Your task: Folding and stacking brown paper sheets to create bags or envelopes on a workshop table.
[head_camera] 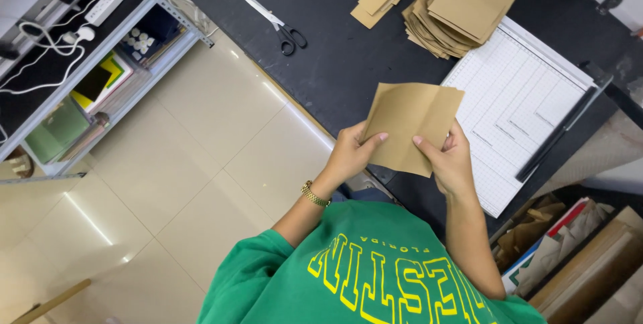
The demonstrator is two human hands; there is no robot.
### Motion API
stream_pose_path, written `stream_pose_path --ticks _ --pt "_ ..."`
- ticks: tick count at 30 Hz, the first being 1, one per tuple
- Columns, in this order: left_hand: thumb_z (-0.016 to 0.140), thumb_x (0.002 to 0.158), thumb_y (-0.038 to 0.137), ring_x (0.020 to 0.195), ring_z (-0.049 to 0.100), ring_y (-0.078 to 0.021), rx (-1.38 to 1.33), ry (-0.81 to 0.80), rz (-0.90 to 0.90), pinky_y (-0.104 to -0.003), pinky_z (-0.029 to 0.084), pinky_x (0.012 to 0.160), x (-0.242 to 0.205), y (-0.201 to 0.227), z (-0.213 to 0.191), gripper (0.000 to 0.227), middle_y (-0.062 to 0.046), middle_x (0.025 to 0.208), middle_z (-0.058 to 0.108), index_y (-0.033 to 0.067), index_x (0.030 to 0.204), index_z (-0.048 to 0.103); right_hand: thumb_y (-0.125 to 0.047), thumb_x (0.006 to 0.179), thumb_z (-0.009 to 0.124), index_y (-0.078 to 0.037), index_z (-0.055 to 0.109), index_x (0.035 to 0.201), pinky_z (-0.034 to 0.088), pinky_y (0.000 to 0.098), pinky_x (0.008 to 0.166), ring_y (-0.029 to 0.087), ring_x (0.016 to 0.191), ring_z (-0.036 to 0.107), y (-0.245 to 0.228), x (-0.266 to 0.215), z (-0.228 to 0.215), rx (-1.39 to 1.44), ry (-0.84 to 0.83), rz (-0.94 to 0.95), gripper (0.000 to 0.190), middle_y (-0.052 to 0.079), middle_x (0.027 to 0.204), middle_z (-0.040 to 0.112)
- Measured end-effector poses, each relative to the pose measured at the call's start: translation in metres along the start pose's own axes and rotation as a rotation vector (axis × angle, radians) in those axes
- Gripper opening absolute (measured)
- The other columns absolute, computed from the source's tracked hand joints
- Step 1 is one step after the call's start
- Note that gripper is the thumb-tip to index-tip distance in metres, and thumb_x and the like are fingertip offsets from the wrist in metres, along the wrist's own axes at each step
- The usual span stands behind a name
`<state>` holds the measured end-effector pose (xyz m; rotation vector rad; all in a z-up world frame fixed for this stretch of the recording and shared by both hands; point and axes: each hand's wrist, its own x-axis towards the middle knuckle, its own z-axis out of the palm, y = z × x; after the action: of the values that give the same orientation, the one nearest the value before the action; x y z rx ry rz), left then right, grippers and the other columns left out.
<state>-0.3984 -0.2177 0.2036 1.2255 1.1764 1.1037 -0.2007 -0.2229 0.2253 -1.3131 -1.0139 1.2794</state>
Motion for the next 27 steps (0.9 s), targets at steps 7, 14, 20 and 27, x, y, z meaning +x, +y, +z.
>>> stream_pose_path --ticks 7,14,20,27 --pt "0.073 0.097 0.016 0.092 0.074 -0.0255 -0.033 -0.138 0.015 -0.041 0.061 0.074 -0.008 -0.014 -0.004 0.02 -0.015 0.096 0.078 0.0061 0.115 0.076 0.001 0.087 0.081 -0.007 0.067 0.119 0.063 0.0394 0.079 0.015 0.095 0.069 0.034 0.011 -0.025 -0.048 -0.045 0.047 0.036 0.01 0.106 0.074" --pt "0.067 0.097 0.006 0.109 0.071 -0.0342 -0.12 -0.236 0.066 -0.046 0.056 0.094 -0.007 0.039 -0.009 0.022 -0.018 0.113 0.077 0.0074 0.117 0.076 0.01 0.079 0.082 -0.003 0.079 0.091 0.058 0.035 0.073 0.018 0.088 0.069 0.01 0.007 -0.025 -0.207 -0.119 -0.066 0.018 0.016 0.089 0.076" --pt "0.077 0.091 0.019 0.077 0.074 -0.031 0.039 -0.203 -0.007 -0.039 0.059 0.062 -0.002 0.03 -0.003 0.026 -0.022 0.085 0.076 -0.0039 0.103 0.077 -0.005 0.076 0.091 -0.004 0.08 0.1 0.054 0.0415 0.073 0.017 0.089 0.062 0.02 0.015 -0.046 -0.329 -0.252 -0.034 0.026 0.012 0.088 0.075" --pt "0.072 0.093 0.025 0.087 0.068 -0.0144 0.056 -0.202 0.045 -0.031 0.057 0.073 -0.005 0.005 0.007 0.029 -0.009 0.099 0.076 0.004 0.112 0.074 -0.006 0.081 0.087 -0.001 0.074 0.094 0.055 0.0321 0.068 0.014 0.081 0.064 0.057 0.036 -0.067 -0.253 -0.227 -0.065 0.019 0.009 0.09 0.072"
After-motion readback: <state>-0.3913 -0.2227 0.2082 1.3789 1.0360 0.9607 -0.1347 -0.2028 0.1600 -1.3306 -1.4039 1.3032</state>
